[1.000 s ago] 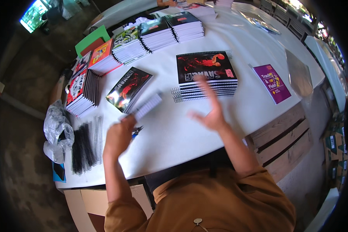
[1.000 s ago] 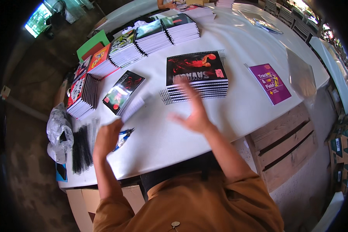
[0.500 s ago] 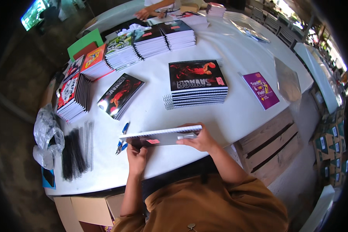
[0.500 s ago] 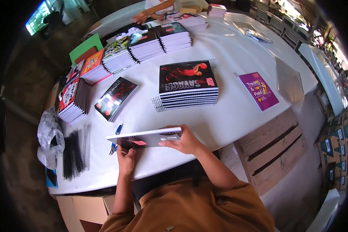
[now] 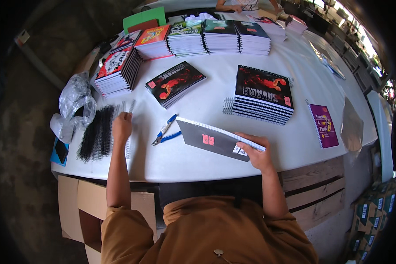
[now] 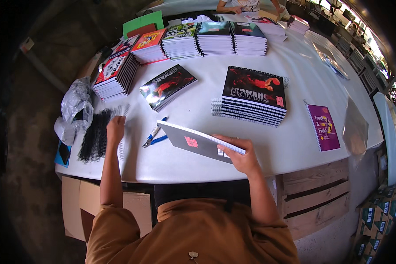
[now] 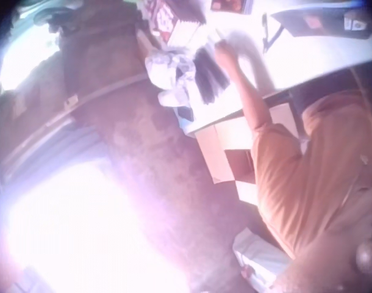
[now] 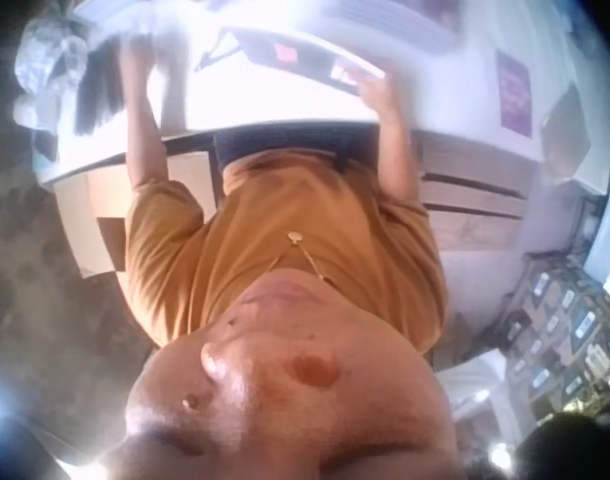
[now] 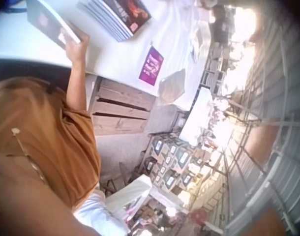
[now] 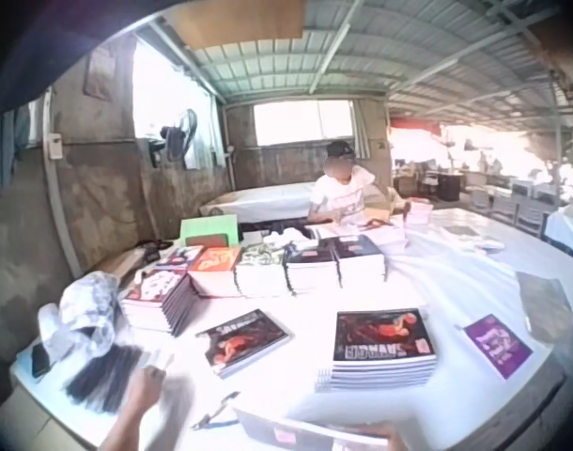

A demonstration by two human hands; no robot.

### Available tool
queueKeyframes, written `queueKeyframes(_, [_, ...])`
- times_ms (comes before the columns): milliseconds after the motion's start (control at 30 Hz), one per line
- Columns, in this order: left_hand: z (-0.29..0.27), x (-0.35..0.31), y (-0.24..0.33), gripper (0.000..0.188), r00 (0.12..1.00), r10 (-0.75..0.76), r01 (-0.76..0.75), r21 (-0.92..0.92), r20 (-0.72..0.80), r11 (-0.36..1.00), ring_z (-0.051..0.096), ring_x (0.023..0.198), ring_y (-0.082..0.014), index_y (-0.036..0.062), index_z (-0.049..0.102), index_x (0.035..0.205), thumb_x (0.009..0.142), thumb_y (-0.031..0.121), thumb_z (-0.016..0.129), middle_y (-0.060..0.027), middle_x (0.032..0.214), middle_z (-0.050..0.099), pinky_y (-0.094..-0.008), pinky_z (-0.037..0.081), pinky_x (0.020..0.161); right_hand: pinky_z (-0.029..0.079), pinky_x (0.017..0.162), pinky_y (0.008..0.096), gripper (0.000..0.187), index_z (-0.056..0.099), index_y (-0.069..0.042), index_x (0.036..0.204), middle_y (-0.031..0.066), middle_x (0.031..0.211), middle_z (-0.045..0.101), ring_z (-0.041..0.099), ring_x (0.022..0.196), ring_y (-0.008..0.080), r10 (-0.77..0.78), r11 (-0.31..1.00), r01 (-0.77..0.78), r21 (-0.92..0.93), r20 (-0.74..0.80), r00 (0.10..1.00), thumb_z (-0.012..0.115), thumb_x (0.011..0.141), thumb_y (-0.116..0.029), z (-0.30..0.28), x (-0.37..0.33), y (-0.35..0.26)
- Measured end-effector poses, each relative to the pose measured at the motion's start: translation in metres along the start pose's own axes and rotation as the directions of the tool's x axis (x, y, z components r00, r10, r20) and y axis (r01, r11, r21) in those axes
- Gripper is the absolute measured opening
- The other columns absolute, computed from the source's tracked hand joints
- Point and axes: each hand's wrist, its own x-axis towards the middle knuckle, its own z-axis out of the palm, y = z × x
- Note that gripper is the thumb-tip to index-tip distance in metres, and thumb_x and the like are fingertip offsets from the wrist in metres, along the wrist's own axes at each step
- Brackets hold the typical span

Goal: The person threads plastic spiral spines into the holes of booklets by hand, uses a pair of pliers on the spine ends, and places the booklets in a stack on the table.

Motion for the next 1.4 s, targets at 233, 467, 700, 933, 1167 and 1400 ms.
queueKeyframes(233, [-0.021, -0.046, 0.098, 0.025, 0.932, 0.271, -0.042, -0.669, 0.242, 0.742, 0.043, 0.062, -0.0112, 0.0005, 0.048, 0.102, 0.091, 0.022, 0.047, -0.0042, 0.067, 0.045, -0.0269, 0.039, 0.059, 0.045, 0.066, 0.0195, 0.025, 0.063, 0.000, 0.104, 0.0052, 0.089, 0.066, 0.055, 0.073, 0.0057, 0.084, 0.996, -0.086, -0.023, -0.073, 0.994, 0.062, 0.080, -0.001, -0.010, -0.003, 0.011])
queueKeyframes(467, [0.020, -0.010, 0.037, 0.050, 0.925, -0.023, 0.224, -0.495, 0.378, 0.840, 0.044, 0.051, -0.0116, 0.0002, 0.055, 0.090, 0.092, 0.047, 0.036, -0.0027, 0.059, 0.048, -0.0277, 0.036, 0.049, 0.045, 0.069, 0.0196, 0.027, 0.063, 0.000, 0.106, 0.0041, 0.090, 0.066, 0.055, 0.076, 0.0064, 0.068, 0.998, -0.069, -0.006, -0.063, 0.996, 0.062, 0.079, -0.001, -0.001, -0.001, 0.002])
queueKeyframes(700, [-0.038, -0.056, 0.123, 0.041, 0.762, 0.362, 0.288, -0.783, 0.536, 0.551, 0.028, 0.047, -0.0041, 0.0075, 0.053, 0.077, 0.093, 0.043, 0.040, 0.0054, 0.057, 0.036, -0.0198, 0.023, 0.043, 0.045, 0.070, 0.0203, 0.026, 0.063, 0.001, 0.106, 0.0045, 0.090, 0.066, 0.056, 0.077, 0.0072, 0.074, 0.996, -0.078, -0.041, -0.096, 0.993, 0.062, 0.080, 0.000, -0.007, -0.006, 0.003])
queueKeyframes(933, [-0.038, -0.074, 0.143, 0.035, 0.840, 0.484, -0.118, -0.787, 0.247, 0.605, 0.030, 0.056, -0.0047, 0.0032, 0.052, 0.078, 0.092, 0.035, 0.048, 0.0037, 0.061, 0.041, -0.0190, 0.028, 0.050, 0.045, 0.073, 0.0211, 0.026, 0.062, 0.001, 0.106, 0.0070, 0.093, 0.066, 0.057, 0.080, 0.0082, 0.082, 0.995, -0.085, -0.054, -0.044, 0.996, 0.062, 0.080, -0.001, -0.007, -0.005, 0.001])
queueKeyframes(1167, [-0.056, -0.061, 0.150, 0.018, 0.774, 0.491, 0.151, -0.870, 0.399, 0.470, 0.044, 0.060, -0.0066, 0.0036, 0.051, 0.084, 0.087, 0.019, 0.059, -0.0019, 0.072, 0.054, -0.0200, 0.035, 0.056, 0.046, 0.079, 0.0234, 0.026, 0.062, 0.001, 0.105, 0.0093, 0.099, 0.065, 0.060, 0.088, 0.0126, -0.036, 0.999, 0.035, 0.019, 0.049, 0.998, 0.062, 0.079, 0.002, -0.014, -0.002, 0.006])
queueKeyframes(1400, [-0.080, -0.051, 0.166, 0.026, 0.524, 0.767, -0.586, -0.497, 0.371, 0.640, 0.055, 0.092, -0.0237, 0.0058, 0.056, 0.100, 0.077, 0.014, 0.067, -0.0082, 0.100, 0.057, -0.0330, 0.041, 0.080, 0.047, 0.073, 0.0236, 0.030, 0.061, 0.000, 0.108, 0.0065, 0.092, 0.066, 0.060, 0.079, 0.0103, 0.129, 0.991, -0.125, 0.051, -0.083, 0.988, 0.064, 0.078, 0.000, -0.009, -0.013, 0.006])
